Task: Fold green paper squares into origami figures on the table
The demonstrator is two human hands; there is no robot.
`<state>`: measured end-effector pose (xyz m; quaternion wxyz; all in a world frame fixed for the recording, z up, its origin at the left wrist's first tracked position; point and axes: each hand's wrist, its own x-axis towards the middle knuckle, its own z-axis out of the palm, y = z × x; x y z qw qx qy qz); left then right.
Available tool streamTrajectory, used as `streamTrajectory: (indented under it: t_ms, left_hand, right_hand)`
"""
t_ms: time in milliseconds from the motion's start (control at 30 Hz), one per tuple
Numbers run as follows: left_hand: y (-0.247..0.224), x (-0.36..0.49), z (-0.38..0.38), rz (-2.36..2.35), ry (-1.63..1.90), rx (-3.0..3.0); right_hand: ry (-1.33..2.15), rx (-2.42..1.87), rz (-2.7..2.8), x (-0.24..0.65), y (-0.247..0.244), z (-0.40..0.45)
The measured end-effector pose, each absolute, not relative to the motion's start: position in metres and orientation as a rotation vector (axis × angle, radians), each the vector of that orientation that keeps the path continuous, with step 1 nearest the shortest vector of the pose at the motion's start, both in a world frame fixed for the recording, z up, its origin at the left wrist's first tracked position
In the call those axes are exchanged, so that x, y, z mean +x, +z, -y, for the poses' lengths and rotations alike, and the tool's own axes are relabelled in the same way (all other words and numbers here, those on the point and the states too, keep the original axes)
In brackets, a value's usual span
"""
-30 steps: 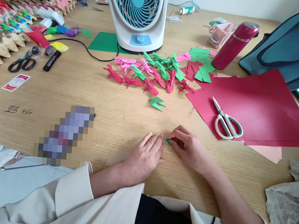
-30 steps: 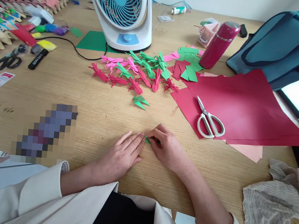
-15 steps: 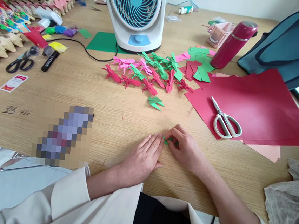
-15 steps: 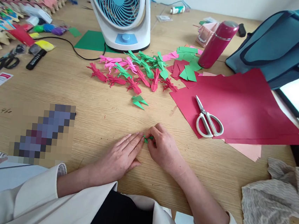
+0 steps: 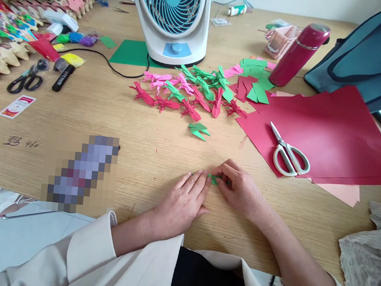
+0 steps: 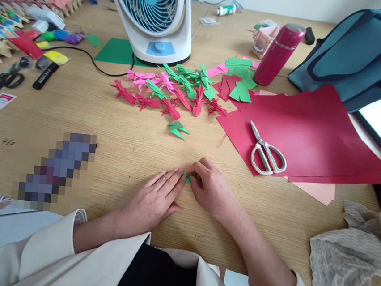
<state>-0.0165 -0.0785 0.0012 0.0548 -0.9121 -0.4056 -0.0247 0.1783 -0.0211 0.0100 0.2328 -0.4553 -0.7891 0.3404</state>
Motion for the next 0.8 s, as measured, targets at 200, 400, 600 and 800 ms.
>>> streamTrajectory:
  t_ms: [200,400,600,800]
  left_hand:
    - [0.003,-0.015,0.077,1.206,-0.128,-2.76]
    - [0.003,-0.012,0.078,1.209,-0.152,-2.759]
    - [0.005,-0.009,0.083,1.365,-0.041,-2.787]
    - [0.006,-0.01,0.082,1.441,-0.01,-2.817]
  right_hand:
    - [0.876,-1.209,2.22,0.182,0.009,0.022]
    - [0.879,-1.087,2.334,0.19,0.013,0.02]
    - [0.876,-1.055,2.372,0.195,0.016,0.019]
    - [0.864,-1.009,2.373,0.198,0.015,0.018]
